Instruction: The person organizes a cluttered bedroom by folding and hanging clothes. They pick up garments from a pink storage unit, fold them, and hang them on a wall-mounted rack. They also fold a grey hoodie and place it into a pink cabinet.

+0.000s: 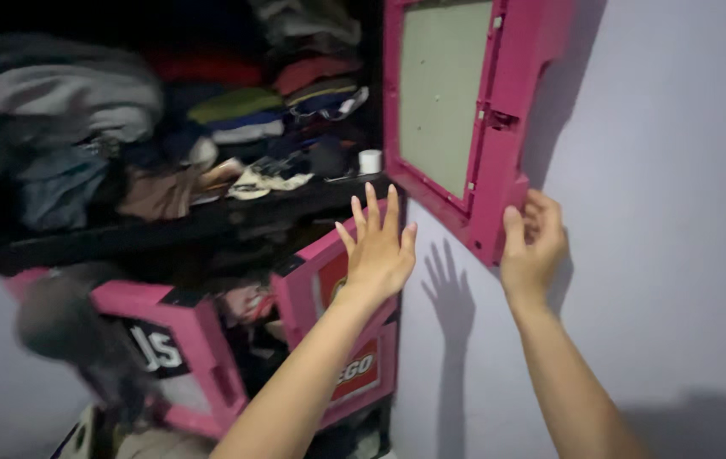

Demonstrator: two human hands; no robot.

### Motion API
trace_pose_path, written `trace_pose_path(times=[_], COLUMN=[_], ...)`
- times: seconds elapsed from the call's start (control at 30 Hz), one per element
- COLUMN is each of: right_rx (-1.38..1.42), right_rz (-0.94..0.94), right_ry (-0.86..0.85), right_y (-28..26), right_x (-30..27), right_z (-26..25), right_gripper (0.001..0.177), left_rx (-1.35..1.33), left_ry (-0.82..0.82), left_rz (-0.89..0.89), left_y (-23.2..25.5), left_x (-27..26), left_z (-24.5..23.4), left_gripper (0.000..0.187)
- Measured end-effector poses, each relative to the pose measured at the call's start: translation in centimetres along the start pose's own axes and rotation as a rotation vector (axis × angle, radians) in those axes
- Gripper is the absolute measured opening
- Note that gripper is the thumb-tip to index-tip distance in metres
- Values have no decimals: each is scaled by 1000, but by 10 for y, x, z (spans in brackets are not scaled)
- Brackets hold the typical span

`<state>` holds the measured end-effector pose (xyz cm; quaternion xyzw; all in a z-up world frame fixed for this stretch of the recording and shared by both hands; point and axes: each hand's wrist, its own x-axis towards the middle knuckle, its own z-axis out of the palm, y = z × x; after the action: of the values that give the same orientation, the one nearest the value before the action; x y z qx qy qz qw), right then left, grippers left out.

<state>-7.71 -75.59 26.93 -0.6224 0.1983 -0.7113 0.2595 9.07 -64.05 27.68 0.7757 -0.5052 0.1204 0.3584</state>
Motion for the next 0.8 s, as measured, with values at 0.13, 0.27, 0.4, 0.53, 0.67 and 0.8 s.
trace_pose_path(times=[0.13,0.27,0.4,0.53,0.67,0.8], right_rx=[57,66,-18,-117,-30,167], right_rz=[-152,-253,-423,-173,-165,-320], right_ry=[-172,-357,-507,-747,-801,-826], right_y=[-46,-94,-138,-184,-230,-268], right_x=[-27,-62,-103,-137,-192,-271], right_z=[42,126,220,314,396,457], right_gripper=[24,30,49,66,65,56], left_rx=[-28,-95,8,67,-132,-745], left_ry=[116,305,443,537,648,853], left_rz=[-35,-72,-178,-325,-574,-720], left_y=[-40,-94,-156,-234,-339,-458], left_x=[-26,-51,-80,-108,-119,-136], left_z=[-43,-112,-177,-234,-282,-323], left_gripper=[75,94,103,104,105,91])
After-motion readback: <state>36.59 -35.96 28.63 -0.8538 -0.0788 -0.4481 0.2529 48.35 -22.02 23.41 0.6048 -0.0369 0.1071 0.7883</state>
